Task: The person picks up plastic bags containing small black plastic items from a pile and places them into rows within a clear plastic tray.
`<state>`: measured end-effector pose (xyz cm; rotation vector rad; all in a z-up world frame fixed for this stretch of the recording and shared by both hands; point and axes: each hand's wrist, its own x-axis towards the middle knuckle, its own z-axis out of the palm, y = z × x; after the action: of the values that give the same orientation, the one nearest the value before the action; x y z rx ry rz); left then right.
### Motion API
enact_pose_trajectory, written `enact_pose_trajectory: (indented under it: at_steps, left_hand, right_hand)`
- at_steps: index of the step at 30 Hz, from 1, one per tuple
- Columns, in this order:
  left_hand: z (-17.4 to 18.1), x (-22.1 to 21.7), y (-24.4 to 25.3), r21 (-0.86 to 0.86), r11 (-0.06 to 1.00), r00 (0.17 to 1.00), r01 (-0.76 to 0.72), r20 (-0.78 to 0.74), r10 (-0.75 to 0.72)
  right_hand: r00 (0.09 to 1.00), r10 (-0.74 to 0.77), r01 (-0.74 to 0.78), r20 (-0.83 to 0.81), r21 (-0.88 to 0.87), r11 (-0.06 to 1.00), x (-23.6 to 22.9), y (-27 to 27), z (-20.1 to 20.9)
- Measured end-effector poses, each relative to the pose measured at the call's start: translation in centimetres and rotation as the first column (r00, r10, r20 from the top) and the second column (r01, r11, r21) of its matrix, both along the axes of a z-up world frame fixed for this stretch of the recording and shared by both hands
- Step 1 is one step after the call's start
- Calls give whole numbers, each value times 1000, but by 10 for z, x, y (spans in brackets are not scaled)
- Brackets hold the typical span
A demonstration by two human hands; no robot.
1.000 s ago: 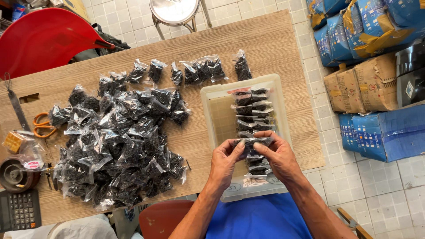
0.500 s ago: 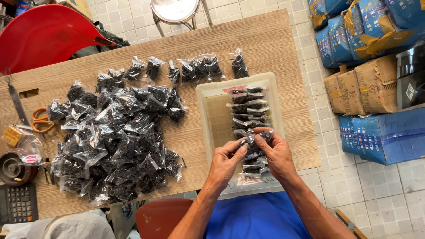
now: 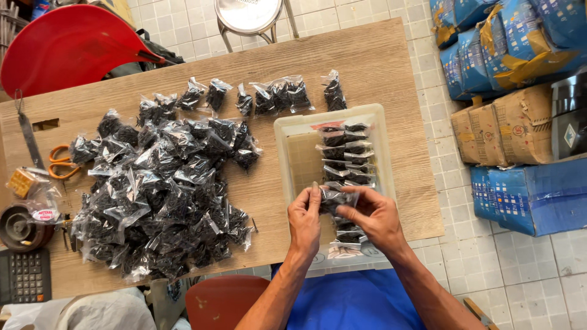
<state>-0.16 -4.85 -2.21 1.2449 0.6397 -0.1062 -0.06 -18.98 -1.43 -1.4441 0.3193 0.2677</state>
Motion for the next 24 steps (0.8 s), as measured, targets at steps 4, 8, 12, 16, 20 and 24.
enact_pose_trajectory:
  at_steps: [4, 8, 12, 16, 20, 24]
  left_hand:
    - [-1, 0, 1, 26, 1000, 1000, -12, 29, 11]
    - [-17, -1, 3, -238, 963, 991, -128, -59, 118]
    - [-61, -8, -2, -317, 944, 996, -92, -42, 83]
    - [-65, -6, -10, -369, 926, 997, -83, -40, 73]
    - [-75, -6, -13, -383, 915, 990, -127, -111, 90]
    - [-72, 5, -17, -132, 984, 973, -119, -214, 89]
  right_hand:
    - [999, -41, 42, 15, -65, 997, 14, -7, -9]
    - [995, 89, -79, 54, -168, 983, 24, -2, -3]
    - [965, 249, -197, 77, -414, 889, 33, -11, -15]
    - [973, 231, -224, -19, -340, 913, 50, -13, -31]
    - [917, 378, -268, 129, -503, 822, 78, 2, -19]
    - [738, 531, -139, 415, -677, 723, 115, 30, -45]
